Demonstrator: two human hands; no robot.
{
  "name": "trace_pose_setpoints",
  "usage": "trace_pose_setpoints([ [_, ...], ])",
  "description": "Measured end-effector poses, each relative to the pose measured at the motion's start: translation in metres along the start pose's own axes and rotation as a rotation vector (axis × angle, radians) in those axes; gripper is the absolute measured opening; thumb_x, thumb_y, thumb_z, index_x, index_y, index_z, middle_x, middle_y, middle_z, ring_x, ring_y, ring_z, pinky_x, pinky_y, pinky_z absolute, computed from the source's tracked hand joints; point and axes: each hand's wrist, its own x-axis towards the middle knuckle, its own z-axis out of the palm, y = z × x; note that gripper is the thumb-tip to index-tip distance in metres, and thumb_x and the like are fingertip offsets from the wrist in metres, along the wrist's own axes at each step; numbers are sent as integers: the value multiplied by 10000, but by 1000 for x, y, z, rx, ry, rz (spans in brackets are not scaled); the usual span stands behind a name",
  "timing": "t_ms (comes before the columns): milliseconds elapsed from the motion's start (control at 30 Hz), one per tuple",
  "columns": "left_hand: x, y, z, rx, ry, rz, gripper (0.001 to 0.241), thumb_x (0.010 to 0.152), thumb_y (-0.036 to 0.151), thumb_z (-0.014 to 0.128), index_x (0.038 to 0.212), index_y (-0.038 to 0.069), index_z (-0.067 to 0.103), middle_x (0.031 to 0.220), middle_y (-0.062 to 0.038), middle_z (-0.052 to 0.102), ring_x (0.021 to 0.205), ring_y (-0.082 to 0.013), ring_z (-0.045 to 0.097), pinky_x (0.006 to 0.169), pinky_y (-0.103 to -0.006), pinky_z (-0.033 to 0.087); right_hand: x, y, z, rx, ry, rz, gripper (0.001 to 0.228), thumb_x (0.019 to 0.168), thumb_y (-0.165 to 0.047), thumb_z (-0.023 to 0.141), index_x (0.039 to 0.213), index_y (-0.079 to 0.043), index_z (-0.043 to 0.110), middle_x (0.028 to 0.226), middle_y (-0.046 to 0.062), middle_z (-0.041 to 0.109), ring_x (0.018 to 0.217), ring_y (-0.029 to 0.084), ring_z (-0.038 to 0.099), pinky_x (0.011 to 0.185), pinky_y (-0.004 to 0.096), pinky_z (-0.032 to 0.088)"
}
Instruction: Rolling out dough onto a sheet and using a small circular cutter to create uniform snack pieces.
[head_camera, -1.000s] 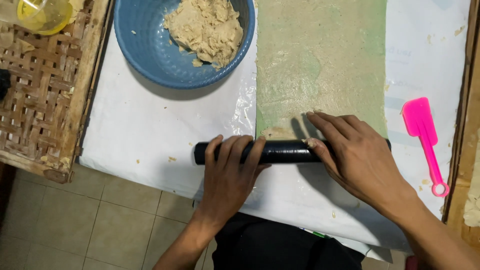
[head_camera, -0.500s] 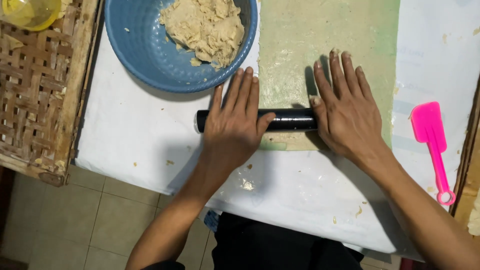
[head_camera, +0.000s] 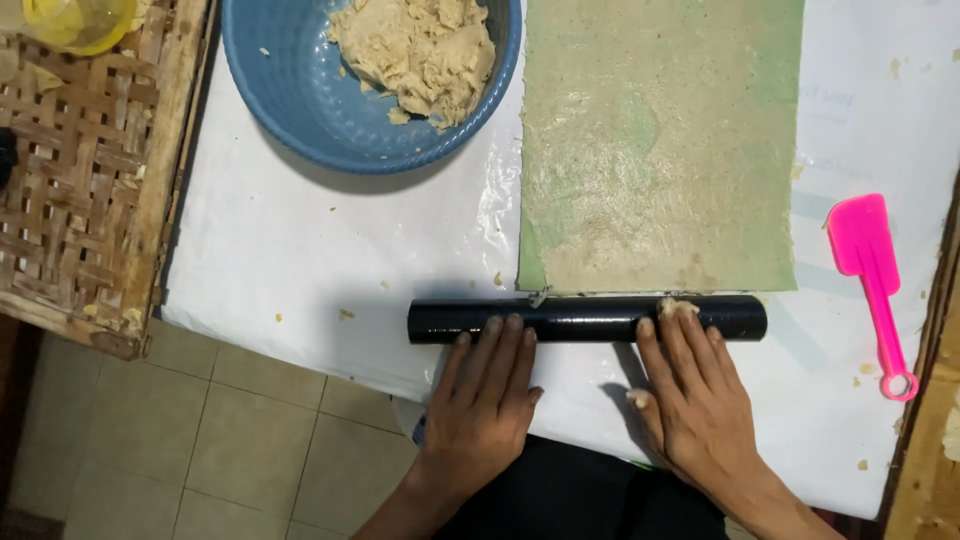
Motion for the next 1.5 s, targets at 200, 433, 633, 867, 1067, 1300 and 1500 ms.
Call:
trace_pose_setpoints([
  [200, 8, -1, -3, -114, 144, -69, 509, 957, 300, 725, 1344, -3, 590, 1369, -216, 582, 1263, -352, 581, 1106, -522, 418, -20, -7, -23, 225, 152, 39, 483, 842, -169, 703, 1288, 5, 638, 1385, 156, 629, 1243, 295, 591, 1129, 455, 442],
  [433, 14, -3, 1, -59, 106, 2, 524, 867, 235, 746, 1319, 19, 592, 1265, -139, 629, 1184, -287, 593, 1088, -496, 393, -13, 14, -41, 202, 234, 166, 414, 860, -83, 691, 1255, 36, 662, 1360, 223, 595, 1235, 354, 590, 1047, 446, 487],
  [633, 18, 5, 7, -90, 146, -3, 490, 872, 220, 758, 1293, 12, 620, 1264, -131, 652, 1186, -277, 610, 1085, -488, 414, 3, 32, -67, -14, 120, 327, 336, 969, -60, 652, 1285, 47, 694, 1242, 178, 667, 1037, 311, 612, 872, 411, 496],
  [867, 10, -2, 10, -59, 193, 24, 355, 936, 211, 727, 1259, 73, 675, 1285, -85, 662, 1211, -249, 621, 1080, -467, 417, 25, 61, -92, 400, -314, 559, 384, 980, -183, 470, 1301, -74, 651, 1128, 98, 754, 855, 271, 716, 747, 401, 554],
  [1067, -5, -10, 19, -90, 155, 13, 380, 949, 240, 716, 1303, 110, 662, 1324, -52, 649, 1243, -234, 593, 1120, -481, 387, 24, 70, -86, 563, -447, 409, 389, 965, -255, 477, 1257, -131, 701, 1188, 12, 768, 862, 189, 751, 762, 350, 575],
  [1300, -2, -11, 11, -120, 108, -17, 413, 906, 233, 740, 1296, 116, 670, 1309, -40, 669, 1228, -222, 610, 1119, -455, 351, 0, 82, -85, 497, -270, 277, 210, 784, -122, 736, 977, -125, 818, 963, -28, 781, 687, 131, 720, 604, 294, 568],
  [1500, -7, -17, 9, -152, 84, 2, 428, 895, 256, 747, 1291, 109, 677, 1307, -44, 669, 1244, -231, 605, 1112, -461, 360, 1, 82, -71, 212, 62, 423, 309, 844, 113, 715, 1130, 2, 759, 1082, 141, 781, 613, 183, 676, 474, 267, 537],
])
